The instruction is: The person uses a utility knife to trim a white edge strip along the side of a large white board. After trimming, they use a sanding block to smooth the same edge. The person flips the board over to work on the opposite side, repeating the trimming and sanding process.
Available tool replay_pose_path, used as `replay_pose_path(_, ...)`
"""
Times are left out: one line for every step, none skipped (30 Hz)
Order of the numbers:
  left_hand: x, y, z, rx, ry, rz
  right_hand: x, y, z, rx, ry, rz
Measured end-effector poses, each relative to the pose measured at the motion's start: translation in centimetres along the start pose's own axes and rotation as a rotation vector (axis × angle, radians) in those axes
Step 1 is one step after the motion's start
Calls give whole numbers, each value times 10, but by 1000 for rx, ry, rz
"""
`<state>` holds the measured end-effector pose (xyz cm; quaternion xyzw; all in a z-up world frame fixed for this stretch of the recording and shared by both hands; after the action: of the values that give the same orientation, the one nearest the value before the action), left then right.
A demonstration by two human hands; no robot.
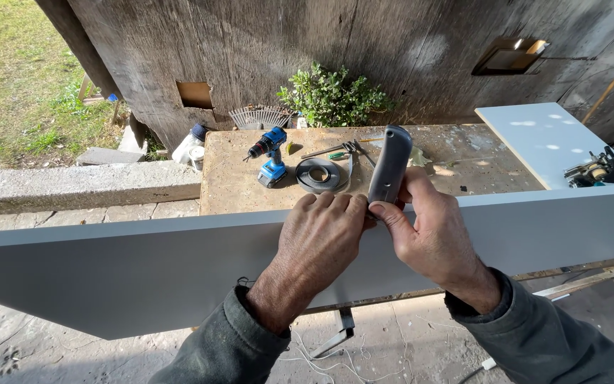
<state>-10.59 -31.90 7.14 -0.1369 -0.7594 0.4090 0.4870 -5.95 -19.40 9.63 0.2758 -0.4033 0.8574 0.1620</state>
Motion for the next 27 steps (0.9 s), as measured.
replay_pose_path(-2,-1,1,-1,1,1,0,2,2,-1,2,-1)
replay_pose_path(-3,-5,3,-3,4,-19,1,4,4,5,-1,-1)
replay_pose_path(-4,-8,4,-5,6,-39,1,6,6,12,-5,0)
replay_pose_path(-5,-9,6,-4,5,-41,2,8,9,12,-7,1)
replay_pose_path(-7,-10,8,13,5,-24,2,9,10,11,2,-3)
replay_pose_path(-8,-9,9,28,3,-6,2,10,12,9,13,-6)
replay_pose_path(-9,-10,11,27,-1,-7,3,12,13,9,12,-2)
replay_pose_path(-10,-11,12,22,3,-10,3,13,15,2,4,-9)
replay_pose_path(-10,-12,13,16,7,-12,3,13,17,-4,-4,-15)
replay_pose_path(-12,-14,14,16,8,-13,3,15,19,-5,-4,-17)
replay_pose_path(-13,-16,16,17,3,-8,4,17,20,6,0,-15)
replay_pose_path(-14,-16,18,18,-2,-1,4,19,21,17,5,-14)
replay_pose_path(-15,-19,19,16,0,0,5,20,23,15,6,-16)
replay_pose_path(-17,-23,21,10,-3,-3,6,23,27,16,-4,-9)
replay_pose_path(-19,-27,23,3,-6,-5,6,26,31,17,-14,-2)
replay_pose_path(-21,-27,26,4,-10,-6,7,28,34,18,-16,1)
replay_pose_path(-23,-30,28,9,0,-33,8,30,37,7,-5,-3)
replay_pose_path(-26,-33,30,15,8,-61,8,33,39,-3,4,-6)
replay_pose_path(-27,-36,32,17,3,-63,9,36,41,-1,1,-2)
replay_pose_path(-28,-38,34,14,1,-65,9,38,43,-13,8,-5)
replay_pose_path(-29,-41,35,11,-2,-67,10,39,45,-26,15,-9)
replay_pose_path(-31,-44,38,12,-4,-70,10,42,46,-26,11,-8)
replay_pose_path(-33,-45,40,14,0,-66,11,45,49,10,-12,10)
replay_pose_path(-35,-46,42,14,7,-59,10,48,51,44,-31,26)
replay_pose_path(-36,-48,44,14,9,-60,11,50,53,44,-31,24)
replay_pose_path(-37,-48,46,19,-2,-29,11,52,57,35,-42,16)
replay_pose_path(-39,-49,49,23,-12,3,11,53,60,27,-53,8)
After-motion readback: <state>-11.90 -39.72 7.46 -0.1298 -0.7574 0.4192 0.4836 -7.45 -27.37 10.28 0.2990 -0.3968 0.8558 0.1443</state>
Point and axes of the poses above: each hand's wrist, its own x-axis towards the middle knuckle, its own y-axis out of the palm, z = x × y, the point moved 7 cm from there along x, towards the middle knuckle, and after that the axes turned 6 degrees about -z, right-handed, at the moved point
